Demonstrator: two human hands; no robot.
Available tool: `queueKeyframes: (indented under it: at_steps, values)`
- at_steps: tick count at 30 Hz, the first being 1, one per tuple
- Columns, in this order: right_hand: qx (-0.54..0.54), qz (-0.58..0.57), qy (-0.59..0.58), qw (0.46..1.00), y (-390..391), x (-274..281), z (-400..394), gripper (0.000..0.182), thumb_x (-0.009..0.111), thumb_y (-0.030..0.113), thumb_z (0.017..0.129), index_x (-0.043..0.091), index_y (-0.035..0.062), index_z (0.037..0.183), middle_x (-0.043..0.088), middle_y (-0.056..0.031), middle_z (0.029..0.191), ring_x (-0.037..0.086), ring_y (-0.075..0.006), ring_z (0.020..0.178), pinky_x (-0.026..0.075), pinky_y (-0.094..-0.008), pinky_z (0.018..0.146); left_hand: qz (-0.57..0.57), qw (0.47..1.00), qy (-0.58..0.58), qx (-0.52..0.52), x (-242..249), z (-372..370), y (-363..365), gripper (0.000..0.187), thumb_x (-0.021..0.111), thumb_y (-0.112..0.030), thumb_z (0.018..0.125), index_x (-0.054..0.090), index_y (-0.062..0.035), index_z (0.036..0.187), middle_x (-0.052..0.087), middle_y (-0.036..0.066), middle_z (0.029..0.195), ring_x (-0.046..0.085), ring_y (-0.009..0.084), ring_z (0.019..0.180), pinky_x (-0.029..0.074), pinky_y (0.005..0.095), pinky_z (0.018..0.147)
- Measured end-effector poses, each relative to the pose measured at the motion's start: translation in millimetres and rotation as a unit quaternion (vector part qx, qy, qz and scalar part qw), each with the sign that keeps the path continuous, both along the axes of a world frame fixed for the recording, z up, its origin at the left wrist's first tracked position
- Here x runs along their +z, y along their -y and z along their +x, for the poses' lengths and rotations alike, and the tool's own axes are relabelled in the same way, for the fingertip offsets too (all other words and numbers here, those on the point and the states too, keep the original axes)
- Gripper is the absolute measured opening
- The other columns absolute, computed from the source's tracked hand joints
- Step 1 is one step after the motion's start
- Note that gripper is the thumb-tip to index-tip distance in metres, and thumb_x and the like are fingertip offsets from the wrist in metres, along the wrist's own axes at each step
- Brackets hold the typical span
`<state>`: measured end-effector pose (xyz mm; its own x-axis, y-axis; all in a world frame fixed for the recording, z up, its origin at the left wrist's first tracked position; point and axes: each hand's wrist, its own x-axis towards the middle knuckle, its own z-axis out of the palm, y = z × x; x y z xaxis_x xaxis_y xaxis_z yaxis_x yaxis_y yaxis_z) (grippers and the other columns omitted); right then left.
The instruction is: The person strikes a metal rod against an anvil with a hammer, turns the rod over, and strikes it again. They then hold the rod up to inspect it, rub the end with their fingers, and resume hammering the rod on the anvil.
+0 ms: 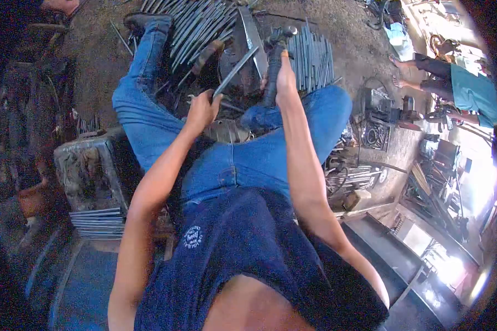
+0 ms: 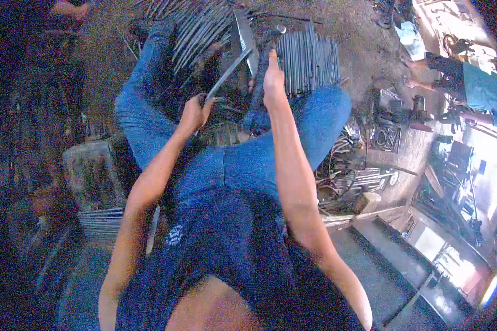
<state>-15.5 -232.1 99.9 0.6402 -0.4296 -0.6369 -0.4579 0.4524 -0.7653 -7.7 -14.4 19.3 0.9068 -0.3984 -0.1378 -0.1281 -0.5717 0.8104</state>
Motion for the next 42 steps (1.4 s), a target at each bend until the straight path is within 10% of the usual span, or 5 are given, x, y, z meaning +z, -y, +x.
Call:
queueKeyframes:
  at_steps: [15,28,32,33,42]
  values:
    - [-0.014,-0.074,-0.074,0.994,-10,-53,-36,0.055,0.043,0.058,0.090,0.053,0.0067,0.073,0.050,-0.0063,0.054,0.050,-0.0179,0.043,0.043,-0.0321,0.041,0.037,0.989,-0.141,-0.015,22,7,-4,0.047,0.054,-0.038,0.090,0.060,0.0042,0.109,0.061,0.028,0.099,0.059,0.0399,0.097,0.045,0.0430,0.084]
    - [-0.086,-0.185,0.296,0.933,-5,145,20,0.055,0.026,0.057,0.094,0.043,0.0065,0.079,0.045,-0.0058,0.057,0.047,-0.0170,0.047,0.041,-0.0307,0.042,0.028,0.998,-0.061,-0.009,3,5,-1,0.042,0.053,-0.031,0.090,0.062,0.0067,0.104,0.062,0.029,0.098,0.059,0.0431,0.097,0.046,0.0441,0.086]
    - [-0.024,-0.362,-0.058,0.930,14,-51,29,0.061,0.042,0.061,0.089,0.055,0.0029,0.074,0.053,-0.0097,0.056,0.050,-0.0207,0.043,0.043,-0.0345,0.042,0.026,0.998,-0.062,-0.002,-14,6,-2,0.041,0.054,-0.031,0.090,0.062,0.0069,0.103,0.062,0.030,0.095,0.060,0.0436,0.094,0.047,0.0444,0.083]
    - [-0.005,-0.128,-0.076,0.989,3,-67,26,0.064,0.044,0.062,0.088,0.055,0.0006,0.075,0.054,-0.0095,0.058,0.052,-0.0210,0.045,0.043,-0.0343,0.043,0.016,0.997,-0.074,-0.007,16,6,-3,0.042,0.055,-0.032,0.089,0.062,0.0071,0.102,0.062,0.030,0.091,0.061,0.0435,0.091,0.048,0.0440,0.080]
    - [-0.007,-0.043,-0.037,0.998,-22,-6,-3,0.058,0.038,0.061,0.091,0.051,0.0057,0.078,0.050,-0.0073,0.056,0.049,-0.0182,0.043,0.043,-0.0331,0.041,0.009,0.997,-0.079,0.017,7,5,-1,0.040,0.056,-0.032,0.088,0.063,0.0053,0.098,0.063,0.028,0.083,0.062,0.0423,0.081,0.049,0.0448,0.074]
